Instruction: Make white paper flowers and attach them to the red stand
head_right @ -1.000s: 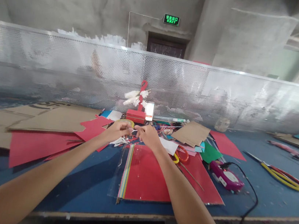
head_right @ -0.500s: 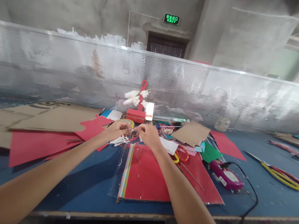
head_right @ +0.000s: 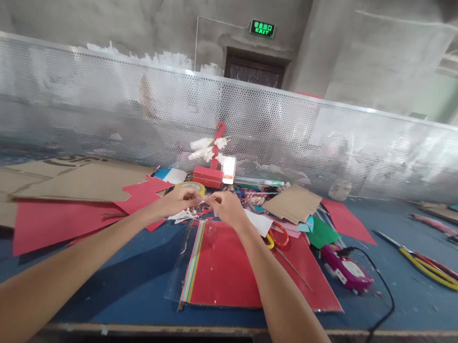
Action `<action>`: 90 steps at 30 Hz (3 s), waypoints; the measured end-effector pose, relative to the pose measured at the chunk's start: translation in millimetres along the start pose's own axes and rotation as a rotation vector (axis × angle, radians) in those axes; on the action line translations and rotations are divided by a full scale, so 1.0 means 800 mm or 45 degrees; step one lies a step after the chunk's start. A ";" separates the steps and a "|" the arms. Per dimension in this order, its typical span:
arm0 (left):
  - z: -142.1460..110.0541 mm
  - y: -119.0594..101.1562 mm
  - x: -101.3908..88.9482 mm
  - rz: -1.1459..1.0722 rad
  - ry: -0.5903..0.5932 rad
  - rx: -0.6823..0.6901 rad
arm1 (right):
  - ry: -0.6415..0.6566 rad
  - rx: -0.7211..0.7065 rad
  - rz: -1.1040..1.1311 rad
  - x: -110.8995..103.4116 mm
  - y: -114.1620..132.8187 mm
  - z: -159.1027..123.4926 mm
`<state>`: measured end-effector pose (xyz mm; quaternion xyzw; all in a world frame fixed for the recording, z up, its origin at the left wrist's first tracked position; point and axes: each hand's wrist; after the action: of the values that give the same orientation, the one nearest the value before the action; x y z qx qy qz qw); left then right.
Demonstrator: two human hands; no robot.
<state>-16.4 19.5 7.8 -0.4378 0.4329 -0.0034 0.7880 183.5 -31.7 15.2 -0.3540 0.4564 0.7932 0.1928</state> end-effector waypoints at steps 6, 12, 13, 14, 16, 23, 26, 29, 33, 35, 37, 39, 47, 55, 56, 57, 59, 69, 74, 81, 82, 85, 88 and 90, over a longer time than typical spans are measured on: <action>0.002 0.003 -0.001 -0.003 -0.026 -0.022 | -0.070 -0.116 0.000 0.005 -0.003 0.003; 0.001 0.002 -0.001 -0.022 -0.039 -0.055 | -0.081 -0.131 -0.063 0.006 -0.004 0.004; 0.001 0.003 -0.002 -0.017 -0.039 -0.060 | -0.082 -0.128 -0.082 0.006 -0.005 0.004; 0.001 0.003 -0.002 -0.012 -0.038 -0.061 | -0.089 -0.128 -0.106 0.007 -0.005 0.004; 0.001 0.004 -0.002 -0.009 -0.030 -0.058 | -0.100 -0.138 -0.166 0.007 -0.006 0.005; 0.000 0.001 0.001 -0.073 0.017 -0.055 | -0.032 -0.098 -0.315 0.009 -0.009 0.007; -0.001 0.000 0.003 -0.191 0.079 -0.066 | 0.031 -0.088 -0.228 0.009 -0.010 0.007; 0.001 0.004 0.002 -0.223 0.082 -0.074 | 0.065 -0.070 -0.100 0.008 -0.011 0.007; 0.003 0.009 -0.001 -0.215 0.034 -0.097 | -0.017 -0.068 0.051 0.007 -0.013 0.007; 0.002 0.006 -0.003 -0.236 0.014 -0.128 | -0.094 -0.078 0.122 0.007 -0.014 0.008; 0.000 0.000 -0.005 -0.247 -0.007 -0.156 | -0.143 -0.091 0.148 0.006 -0.013 0.008; -0.002 -0.007 -0.007 -0.244 -0.017 -0.170 | -0.149 -0.091 0.111 0.004 -0.011 0.008; -0.004 -0.009 -0.013 -0.223 -0.003 -0.143 | -0.085 -0.032 -0.124 0.005 0.001 0.002; -0.007 -0.014 -0.019 -0.196 0.002 -0.139 | -0.059 -0.014 -0.016 0.007 -0.004 0.005; -0.007 -0.014 -0.021 -0.191 -0.004 -0.147 | -0.067 -0.037 0.027 0.007 -0.005 0.006; -0.007 -0.012 -0.023 -0.186 -0.005 -0.153 | -0.081 -0.059 0.067 0.006 -0.005 0.006; -0.007 -0.009 -0.026 -0.177 -0.001 -0.156 | -0.122 -0.091 0.123 0.007 -0.006 0.007; -0.006 -0.004 -0.028 -0.166 0.031 -0.148 | -0.148 -0.096 -0.072 0.007 -0.002 0.006; -0.008 -0.008 -0.028 -0.150 0.037 -0.129 | -0.108 -0.053 -0.134 0.008 0.001 0.005; -0.007 -0.006 -0.026 -0.108 0.104 -0.048 | -0.073 0.015 -0.145 0.008 0.003 0.004; -0.007 -0.005 -0.026 -0.081 0.104 -0.039 | -0.064 0.014 -0.137 0.008 0.003 0.004; -0.010 -0.003 -0.031 0.161 0.038 -0.032 | -0.051 0.008 -0.115 0.007 0.000 0.005; -0.013 0.002 -0.037 0.511 -0.080 -0.124 | -0.089 -0.001 -0.135 0.004 -0.003 0.005; -0.014 0.008 -0.039 0.619 -0.090 -0.191 | -0.130 -0.002 -0.167 0.000 -0.005 0.005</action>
<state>-46.1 28.1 21.9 -0.3780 0.4966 0.2337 0.7456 184.2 -25.9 14.1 -0.3424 0.4212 0.7962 0.2671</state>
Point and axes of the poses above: each hand's wrist, its own z-axis towards the middle knuckle, its own x-axis out of the palm, y = z × x, and after that the axes turned 9 degrees about y, right-handed
